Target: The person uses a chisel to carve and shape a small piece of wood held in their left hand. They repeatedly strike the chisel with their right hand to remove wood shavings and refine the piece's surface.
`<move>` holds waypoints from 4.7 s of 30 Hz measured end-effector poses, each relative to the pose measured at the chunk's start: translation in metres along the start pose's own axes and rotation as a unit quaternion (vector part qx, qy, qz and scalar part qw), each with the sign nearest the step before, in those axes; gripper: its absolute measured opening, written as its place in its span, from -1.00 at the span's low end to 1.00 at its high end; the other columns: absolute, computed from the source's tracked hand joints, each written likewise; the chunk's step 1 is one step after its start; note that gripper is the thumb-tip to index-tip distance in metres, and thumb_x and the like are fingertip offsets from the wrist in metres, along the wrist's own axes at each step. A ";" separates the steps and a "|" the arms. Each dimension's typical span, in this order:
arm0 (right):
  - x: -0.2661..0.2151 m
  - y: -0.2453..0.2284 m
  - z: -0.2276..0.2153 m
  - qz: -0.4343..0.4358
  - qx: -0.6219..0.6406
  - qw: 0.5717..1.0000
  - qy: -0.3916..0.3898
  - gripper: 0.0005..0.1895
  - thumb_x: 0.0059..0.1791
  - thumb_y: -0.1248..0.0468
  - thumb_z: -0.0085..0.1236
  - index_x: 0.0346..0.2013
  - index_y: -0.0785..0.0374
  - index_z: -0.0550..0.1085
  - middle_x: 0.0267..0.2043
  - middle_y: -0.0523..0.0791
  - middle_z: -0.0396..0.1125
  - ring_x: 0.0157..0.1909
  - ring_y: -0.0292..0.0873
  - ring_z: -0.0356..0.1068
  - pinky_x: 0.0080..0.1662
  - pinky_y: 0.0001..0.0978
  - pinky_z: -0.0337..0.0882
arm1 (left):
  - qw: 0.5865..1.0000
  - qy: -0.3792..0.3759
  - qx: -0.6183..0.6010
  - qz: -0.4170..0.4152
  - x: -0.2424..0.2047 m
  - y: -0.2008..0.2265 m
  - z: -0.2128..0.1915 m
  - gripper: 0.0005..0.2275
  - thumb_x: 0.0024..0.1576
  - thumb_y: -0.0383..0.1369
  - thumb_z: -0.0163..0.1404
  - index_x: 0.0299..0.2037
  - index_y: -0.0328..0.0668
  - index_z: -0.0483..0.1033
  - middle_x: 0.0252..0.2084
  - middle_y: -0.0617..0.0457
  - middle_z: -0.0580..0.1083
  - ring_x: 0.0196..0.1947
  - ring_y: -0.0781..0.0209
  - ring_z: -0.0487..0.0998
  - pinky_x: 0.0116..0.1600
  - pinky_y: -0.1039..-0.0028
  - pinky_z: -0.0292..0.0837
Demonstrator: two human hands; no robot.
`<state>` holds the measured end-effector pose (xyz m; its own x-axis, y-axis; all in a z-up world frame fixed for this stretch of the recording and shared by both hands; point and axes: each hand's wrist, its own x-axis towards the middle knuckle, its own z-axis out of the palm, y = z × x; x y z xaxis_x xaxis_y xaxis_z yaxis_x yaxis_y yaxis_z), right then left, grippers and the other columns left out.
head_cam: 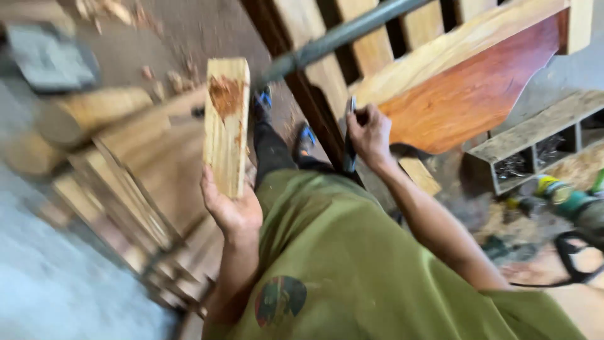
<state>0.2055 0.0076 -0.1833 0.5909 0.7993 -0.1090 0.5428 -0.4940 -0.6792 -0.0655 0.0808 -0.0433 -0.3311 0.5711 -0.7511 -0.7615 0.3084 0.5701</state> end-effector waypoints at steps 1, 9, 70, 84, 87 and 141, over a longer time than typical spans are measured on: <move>-0.002 -0.003 0.007 0.026 0.030 0.999 0.038 -0.82 -0.12 0.20 0.37 -0.43 0.19 0.54 -0.62 -0.02 0.36 -0.50 -0.01 0.46 -0.44 -0.23 0.39 | 1.000 -0.007 0.023 -0.011 -0.001 0.004 0.019 -0.64 0.17 -0.22 0.12 0.16 -0.08 0.52 0.28 -0.05 0.45 0.27 0.06 0.49 0.42 0.20 0.34; 0.002 -0.032 0.048 0.149 0.045 0.973 0.171 -0.83 -0.11 0.22 0.37 -0.41 0.23 0.55 -0.60 0.01 0.40 -0.49 0.04 0.49 -0.45 -0.22 0.40 | 0.977 -0.110 0.160 -0.084 0.042 0.028 0.148 -0.66 0.20 -0.25 0.07 0.16 -0.11 0.52 0.28 -0.15 0.45 0.28 -0.01 0.49 0.40 0.10 0.37; 0.069 -0.105 -0.012 0.428 -0.011 0.900 -0.083 -0.80 -0.18 0.09 0.27 -0.48 0.15 0.61 -0.44 0.03 0.47 -0.30 0.04 0.51 -0.20 -0.08 0.44 | 0.901 -0.307 0.264 -0.156 0.173 0.035 0.209 -0.63 0.34 -0.17 -0.04 0.31 -0.08 0.33 0.38 -0.14 0.32 0.40 -0.06 0.28 0.50 -0.08 0.00; 0.058 -0.082 -0.008 0.402 -0.023 0.912 -0.076 -0.78 -0.14 0.06 0.32 -0.49 0.12 0.60 -0.46 -0.02 0.46 -0.34 0.02 0.50 -0.24 -0.13 0.44 | 0.907 -0.292 0.253 -0.167 0.176 0.038 0.201 -0.62 0.33 -0.19 0.01 0.30 -0.12 0.37 0.38 -0.16 0.33 0.39 -0.05 0.33 0.48 -0.01 0.16; 0.074 -0.128 -0.025 0.396 0.006 0.910 -0.123 -0.82 -0.17 0.11 0.28 -0.53 0.14 0.59 -0.47 -0.01 0.47 -0.36 -0.01 0.49 -0.24 -0.12 0.42 | 0.897 -0.308 0.270 -0.165 0.178 0.036 0.200 -0.61 0.35 -0.17 -0.04 0.32 -0.12 0.33 0.37 -0.14 0.35 0.40 -0.05 0.33 0.50 -0.04 0.06; -0.011 -0.026 -0.045 0.027 -0.146 0.989 0.011 -0.82 0.07 0.13 0.17 -0.29 0.11 0.39 -0.32 -0.05 0.32 -0.28 0.14 0.45 -0.26 0.00 0.45 | 0.934 -0.220 0.268 -0.090 0.034 -0.027 0.143 -0.58 0.24 -0.17 0.05 0.28 -0.09 0.43 0.39 -0.22 0.32 0.34 0.00 0.39 0.45 0.12 0.19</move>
<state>0.2124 -0.0039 -0.1319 0.6351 0.7629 -0.1213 0.6573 -0.6162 -0.4339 0.0237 0.2009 -0.0364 0.1271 0.6939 -0.7087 -0.3558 0.6989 0.6204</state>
